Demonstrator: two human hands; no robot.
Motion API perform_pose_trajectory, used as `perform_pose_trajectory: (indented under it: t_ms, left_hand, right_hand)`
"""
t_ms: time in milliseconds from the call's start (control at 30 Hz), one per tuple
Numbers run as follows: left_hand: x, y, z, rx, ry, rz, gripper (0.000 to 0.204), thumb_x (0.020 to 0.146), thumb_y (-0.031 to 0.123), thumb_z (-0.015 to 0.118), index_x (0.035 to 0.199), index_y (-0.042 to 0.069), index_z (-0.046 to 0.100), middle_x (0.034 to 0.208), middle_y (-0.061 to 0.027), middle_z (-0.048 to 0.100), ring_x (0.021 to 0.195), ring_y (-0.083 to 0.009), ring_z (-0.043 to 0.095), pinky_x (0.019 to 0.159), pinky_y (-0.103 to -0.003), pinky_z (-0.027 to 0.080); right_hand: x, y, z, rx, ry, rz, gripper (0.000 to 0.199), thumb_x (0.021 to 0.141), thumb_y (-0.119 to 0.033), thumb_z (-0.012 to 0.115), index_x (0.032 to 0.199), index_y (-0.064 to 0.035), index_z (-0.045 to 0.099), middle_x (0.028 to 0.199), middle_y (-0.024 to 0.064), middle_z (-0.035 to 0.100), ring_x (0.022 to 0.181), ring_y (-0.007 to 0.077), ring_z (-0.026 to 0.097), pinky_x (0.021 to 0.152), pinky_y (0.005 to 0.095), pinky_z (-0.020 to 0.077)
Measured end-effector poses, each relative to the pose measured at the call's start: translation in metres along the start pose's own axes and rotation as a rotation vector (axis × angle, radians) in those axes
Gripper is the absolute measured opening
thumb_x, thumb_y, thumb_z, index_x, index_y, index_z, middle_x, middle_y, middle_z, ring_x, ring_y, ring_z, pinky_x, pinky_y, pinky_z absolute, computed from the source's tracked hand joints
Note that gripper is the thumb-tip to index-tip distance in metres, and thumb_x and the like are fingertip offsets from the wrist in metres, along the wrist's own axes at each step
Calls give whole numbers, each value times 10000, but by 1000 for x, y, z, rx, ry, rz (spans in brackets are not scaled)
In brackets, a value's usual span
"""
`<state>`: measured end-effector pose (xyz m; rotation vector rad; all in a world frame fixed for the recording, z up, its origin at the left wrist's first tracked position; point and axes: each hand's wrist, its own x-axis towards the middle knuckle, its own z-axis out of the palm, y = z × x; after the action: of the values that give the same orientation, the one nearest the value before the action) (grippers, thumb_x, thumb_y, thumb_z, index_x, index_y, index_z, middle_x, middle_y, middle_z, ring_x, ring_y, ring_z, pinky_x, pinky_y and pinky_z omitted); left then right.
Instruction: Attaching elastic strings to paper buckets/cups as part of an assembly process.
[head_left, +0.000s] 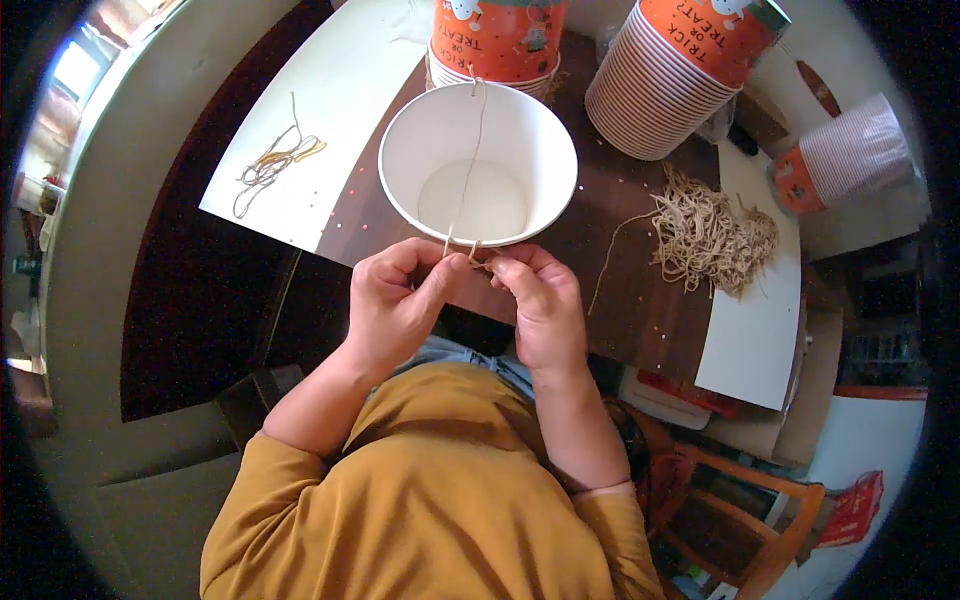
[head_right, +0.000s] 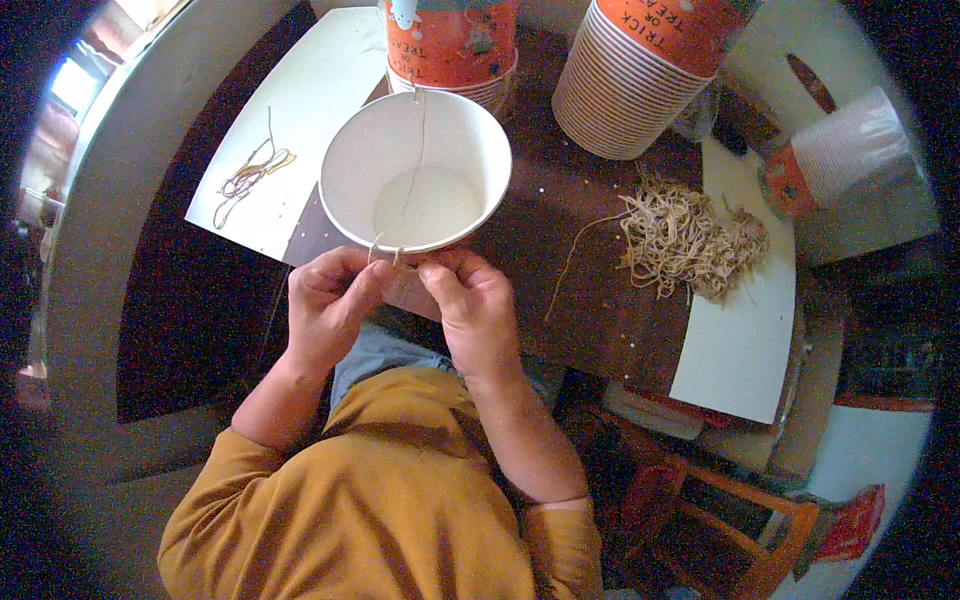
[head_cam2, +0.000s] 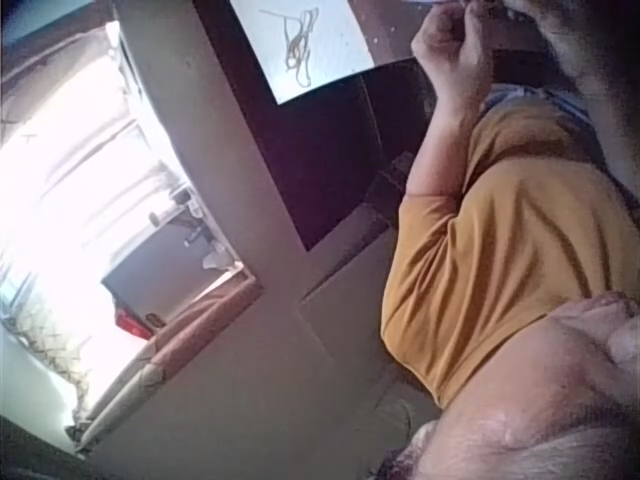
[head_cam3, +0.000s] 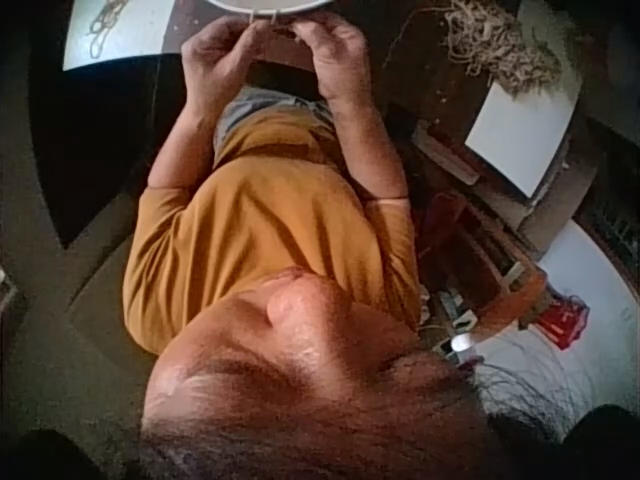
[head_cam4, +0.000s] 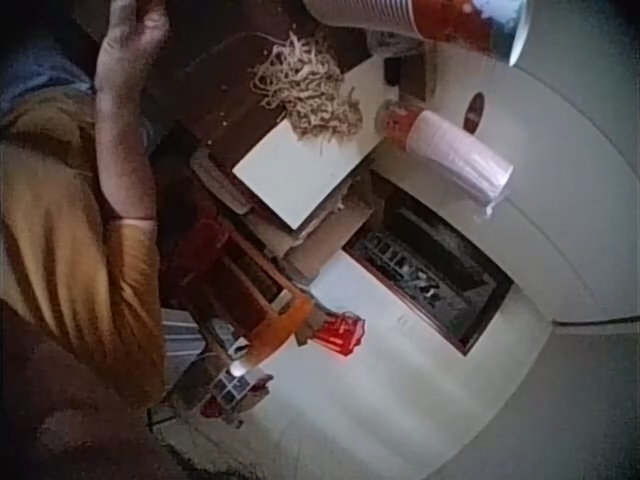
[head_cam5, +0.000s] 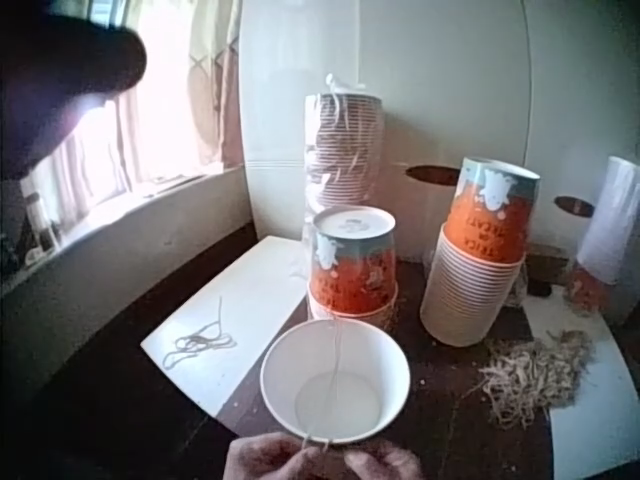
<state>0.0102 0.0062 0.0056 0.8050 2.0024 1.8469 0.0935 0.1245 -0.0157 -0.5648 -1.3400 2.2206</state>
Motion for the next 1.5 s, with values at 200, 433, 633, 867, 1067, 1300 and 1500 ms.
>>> perform_pose_trajectory:
  t_ms: [200, 433, 633, 867, 1067, 1300, 1500]
  left_hand:
    - [0, -4, -11, 55, 19, 99, 139, 890, 90, 620, 807, -19, 640, 661, -7, 594, 587, -50, 512, 516, -192, 390]
    - [3, 5, -13, 66, 54, 316, 41, 854, 28, 633, 833, -7, 638, 695, -13, 564, 609, -48, 476, 516, -197, 352]
    - [3, 23, -18, 127, -49, 369, 35, 805, -8, 669, 828, -20, 644, 749, -83, 634, 642, -124, 596, 576, -224, 451]
    - [-2, 35, -20, 51, -140, 414, 76, 814, 17, 681, 797, -6, 611, 739, -78, 626, 652, -134, 605, 586, -245, 464]
    - [4, 35, -21, -75, -208, 329, 121, 837, 57, 673, 774, 4, 583, 711, -61, 597, 647, -124, 572, 595, -242, 441]
    - [8, 36, -21, -175, -238, 334, 127, 860, 39, 640, 764, 0, 568, 725, -70, 594, 658, -115, 540, 596, -244, 420]
    - [11, 50, -27, -488, -228, 398, 96, 893, 59, 606, 848, -24, 584, 732, -72, 575, 667, -117, 503, 595, -241, 397]
  right_hand:
    - [1, -4, -7, -74, -33, 22, 145, 876, -128, 594, 950, -25, 663, 924, 13, 667, 831, 69, 569, 788, 232, 456]
    - [-11, -1, -4, -394, 87, -252, 209, 817, -136, 675, 1006, -57, 631, 971, 48, 628, 823, 120, 555, 734, 259, 453]
    - [-5, -6, 4, -1011, 45, -1004, 340, 740, -145, 724, 1065, -138, 624, 1060, 66, 573, 938, 250, 541, 826, 390, 394]
    - [-1, -4, 13, -1020, 109, -1129, 136, 782, -206, 700, 887, -146, 638, 1000, 38, 600, 882, 230, 555, 778, 398, 397]
    - [0, -9, 17, -1056, 113, -1185, 158, 782, -208, 700, 893, -140, 611, 1013, 41, 609, 891, 234, 563, 788, 398, 394]
    - [-11, -7, 17, -905, 17, -1081, 200, 730, -195, 735, 866, -139, 598, 943, 13, 618, 884, 231, 573, 815, 408, 386]
    - [-14, -10, 12, -1047, 0, -1011, 166, 702, -163, 729, 800, -166, 594, 916, -10, 612, 924, 224, 557, 939, 459, 336]
